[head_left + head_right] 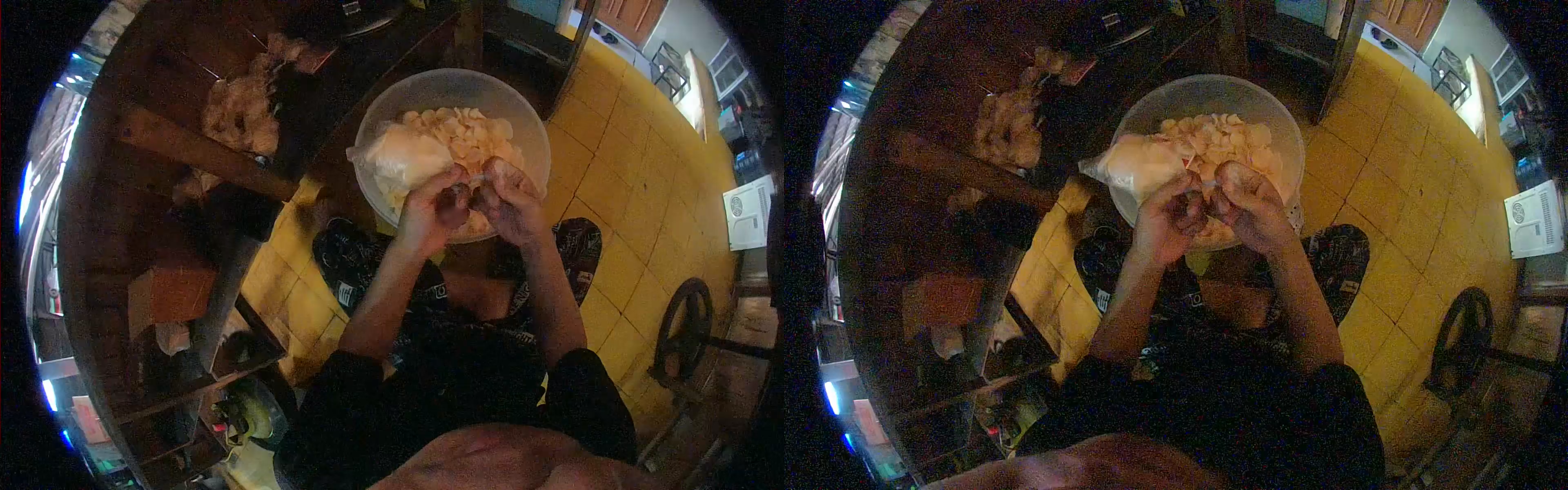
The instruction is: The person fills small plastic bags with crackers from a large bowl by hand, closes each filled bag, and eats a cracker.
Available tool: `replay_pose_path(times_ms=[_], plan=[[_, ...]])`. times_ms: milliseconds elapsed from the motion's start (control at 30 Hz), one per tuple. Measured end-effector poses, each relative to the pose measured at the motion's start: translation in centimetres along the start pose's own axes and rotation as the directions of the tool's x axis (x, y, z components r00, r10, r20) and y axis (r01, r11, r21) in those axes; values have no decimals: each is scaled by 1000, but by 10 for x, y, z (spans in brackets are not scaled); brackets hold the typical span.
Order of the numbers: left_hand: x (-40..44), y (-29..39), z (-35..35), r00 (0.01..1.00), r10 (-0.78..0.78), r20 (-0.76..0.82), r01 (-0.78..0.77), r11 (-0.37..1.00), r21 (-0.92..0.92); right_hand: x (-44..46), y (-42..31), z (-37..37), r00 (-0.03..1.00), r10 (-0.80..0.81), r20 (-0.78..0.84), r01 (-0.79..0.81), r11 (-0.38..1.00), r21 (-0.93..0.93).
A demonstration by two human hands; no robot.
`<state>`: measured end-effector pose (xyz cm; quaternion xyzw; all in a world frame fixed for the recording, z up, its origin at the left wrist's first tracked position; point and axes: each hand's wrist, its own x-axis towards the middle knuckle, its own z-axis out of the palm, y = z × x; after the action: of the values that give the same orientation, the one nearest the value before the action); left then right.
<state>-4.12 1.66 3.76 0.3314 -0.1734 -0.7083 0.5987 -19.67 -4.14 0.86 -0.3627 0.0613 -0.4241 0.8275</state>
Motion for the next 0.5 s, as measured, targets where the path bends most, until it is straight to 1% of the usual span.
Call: replay_pose_path(times_ms=[67, 133, 200, 233, 267, 300, 333, 367, 400, 433, 467, 500], plan=[[0, 1, -4, 999, 6, 36, -5, 999, -33, -2, -5, 7, 994, 36, -104, -35, 999, 12], [0, -2, -5, 998, 11, 67, -6, 998, -68, 0, -5, -2, 994, 30, -106, -29, 1000, 9], [-1, -7, 3, 975, 204, 90, -196, 976, -90, 2, -2, -9, 994, 26, -110, -25, 1000, 8], [0, -11, 3, 975, 204, 90, -196, 976, -90, 3, -1, -11, 990, -36, -138, 4, 974, -228], [2, -14, 3, 977, 210, 34, -207, 976, -61, 6, -2, -11, 984, -105, -146, 27, 891, -454], [2, -16, 1, 976, 214, -26, -215, 976, -31, 6, -1, -9, 984, -105, -145, 28, 891, -453], [2, -16, -3, 976, 215, -28, -216, 976, -30, 6, 1, -6, 946, -307, -105, 132, 659, -741], [2, -15, -5, 977, 212, -23, -210, 976, 53, 6, 1, -2, 880, -475, 6, 181, 325, -928], [3, -13, -8, 978, 209, -19, -204, 970, 135, 9, -5, -1, 881, -473, 7, 182, 325, -928], [4, -10, -13, 977, 210, -20, -206, 969, 134, 14, -13, 0, 778, -542, 318, 340, -63, -938], [4, -6, -17, 988, 150, -39, -139, 971, 193, 17, -18, 0, 630, -480, 611, 426, -444, -788], [5, -3, -20, 994, 89, -61, -71, 965, 252, 18, -19, -2, 631, -480, 609, 424, -445, -789]])
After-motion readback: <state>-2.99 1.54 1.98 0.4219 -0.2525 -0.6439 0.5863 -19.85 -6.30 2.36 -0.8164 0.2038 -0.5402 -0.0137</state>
